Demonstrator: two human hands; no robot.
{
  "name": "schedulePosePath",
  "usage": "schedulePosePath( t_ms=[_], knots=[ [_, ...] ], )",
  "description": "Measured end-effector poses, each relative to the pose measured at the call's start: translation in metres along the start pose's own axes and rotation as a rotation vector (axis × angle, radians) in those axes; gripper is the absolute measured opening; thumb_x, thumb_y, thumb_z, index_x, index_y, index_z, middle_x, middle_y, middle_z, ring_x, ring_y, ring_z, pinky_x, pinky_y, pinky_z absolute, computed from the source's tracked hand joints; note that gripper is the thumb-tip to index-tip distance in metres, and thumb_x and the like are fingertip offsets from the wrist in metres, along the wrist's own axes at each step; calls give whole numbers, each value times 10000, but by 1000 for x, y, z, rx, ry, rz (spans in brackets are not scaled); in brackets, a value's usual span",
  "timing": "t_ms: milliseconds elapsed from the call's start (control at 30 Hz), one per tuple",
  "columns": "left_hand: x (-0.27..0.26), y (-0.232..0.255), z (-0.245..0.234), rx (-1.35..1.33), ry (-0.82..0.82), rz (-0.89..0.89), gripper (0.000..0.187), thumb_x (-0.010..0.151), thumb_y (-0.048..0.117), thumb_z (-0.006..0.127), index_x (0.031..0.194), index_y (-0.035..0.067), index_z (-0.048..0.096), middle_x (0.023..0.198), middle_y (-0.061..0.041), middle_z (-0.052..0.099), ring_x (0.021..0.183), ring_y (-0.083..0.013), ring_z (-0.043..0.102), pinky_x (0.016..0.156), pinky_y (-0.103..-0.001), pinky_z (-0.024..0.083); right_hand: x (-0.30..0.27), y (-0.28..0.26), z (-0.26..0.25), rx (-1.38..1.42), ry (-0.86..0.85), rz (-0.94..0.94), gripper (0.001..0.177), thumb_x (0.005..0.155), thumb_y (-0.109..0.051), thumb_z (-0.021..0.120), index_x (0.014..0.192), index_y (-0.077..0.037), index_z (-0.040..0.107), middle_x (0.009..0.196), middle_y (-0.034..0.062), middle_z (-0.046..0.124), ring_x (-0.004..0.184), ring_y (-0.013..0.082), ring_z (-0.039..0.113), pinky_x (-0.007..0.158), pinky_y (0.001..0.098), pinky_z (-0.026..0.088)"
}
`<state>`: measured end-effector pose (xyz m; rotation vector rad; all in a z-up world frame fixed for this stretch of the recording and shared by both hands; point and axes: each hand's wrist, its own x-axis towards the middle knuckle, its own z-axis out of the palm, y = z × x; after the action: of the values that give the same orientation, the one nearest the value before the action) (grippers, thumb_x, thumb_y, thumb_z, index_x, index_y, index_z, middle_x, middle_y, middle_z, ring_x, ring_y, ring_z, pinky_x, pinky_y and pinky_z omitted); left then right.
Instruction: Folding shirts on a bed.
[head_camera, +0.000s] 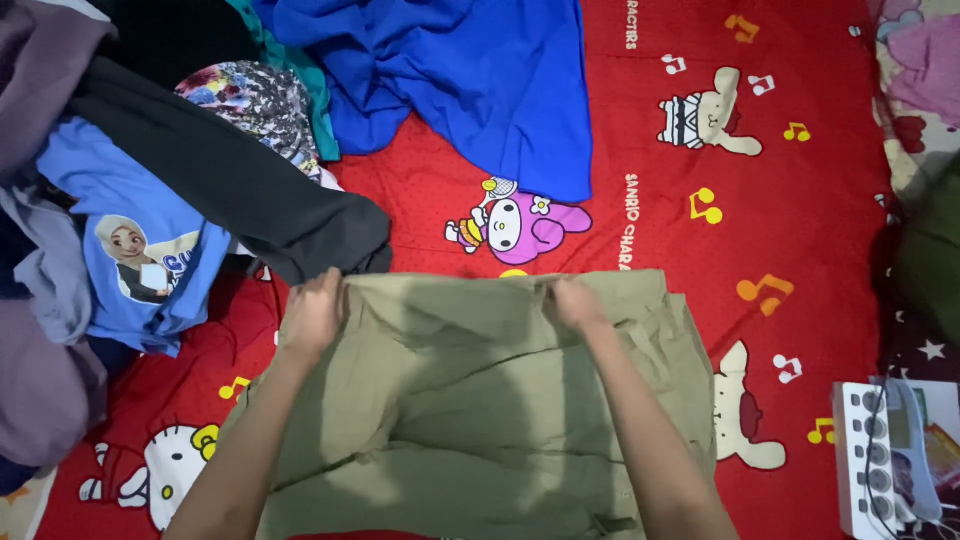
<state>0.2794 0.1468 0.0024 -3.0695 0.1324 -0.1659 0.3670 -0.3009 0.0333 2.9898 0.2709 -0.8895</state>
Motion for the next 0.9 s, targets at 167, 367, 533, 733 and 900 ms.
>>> schedulePosePath(
  t_ms=[167, 367, 533, 733, 900],
  knots=[
    [25, 0, -39, -466, -332, -427, 216, 1088, 369, 421, 1191, 212, 528, 1095, -197, 746, 995, -478, 732, 894, -601, 554, 61, 11, -38, 266, 442, -81, 87, 985, -261, 649, 1014, -181, 668, 1027, 124, 718, 979, 381, 743, 817, 562, 607],
    [17, -17, -27, -464, -440, -485, 454, 1063, 624, 382, 1240, 223, 497, 1217, -191, 731, 1116, -465, 706, 1025, -584, 502, -18, -33, -138, 672, 752, -372, 680, 947, 56, 624, 1561, -31, 347, 1581, 364, 248, 1354, 636, 380, 1076, 784, 328],
    [8, -29, -58, -634, -623, -473, 694, 905, 594, 636, 1320, 47, 531, 1323, -310, 662, 1250, -511, 618, 1072, -618, 476, 36, 101, 13, 207, 353, -44, 503, 972, -222, 641, 1442, -117, 498, 1475, 213, 502, 1353, 431, 528, 1111, 599, 435],
    [-5, -69, 16, -604, -621, -404, 464, 856, 357, 787, 1188, 51, 679, 1172, -283, 737, 1187, -487, 657, 1021, -572, 535, -6, 160, 89, -174, 53, 276, 929, 851, -472, 780, 1607, -360, 253, 1637, 15, 360, 1490, 276, 396, 1170, 562, 373],
    [0, -77, 30, -385, -632, -405, 394, 863, 355, 754, 1206, 163, 732, 1162, -204, 776, 1172, -404, 700, 980, -514, 586, -24, 159, 76, -349, 51, 297, 507, 1005, -277, 629, 1496, -285, 501, 1498, 31, 538, 1427, 231, 503, 1149, 472, 420]
  ],
)
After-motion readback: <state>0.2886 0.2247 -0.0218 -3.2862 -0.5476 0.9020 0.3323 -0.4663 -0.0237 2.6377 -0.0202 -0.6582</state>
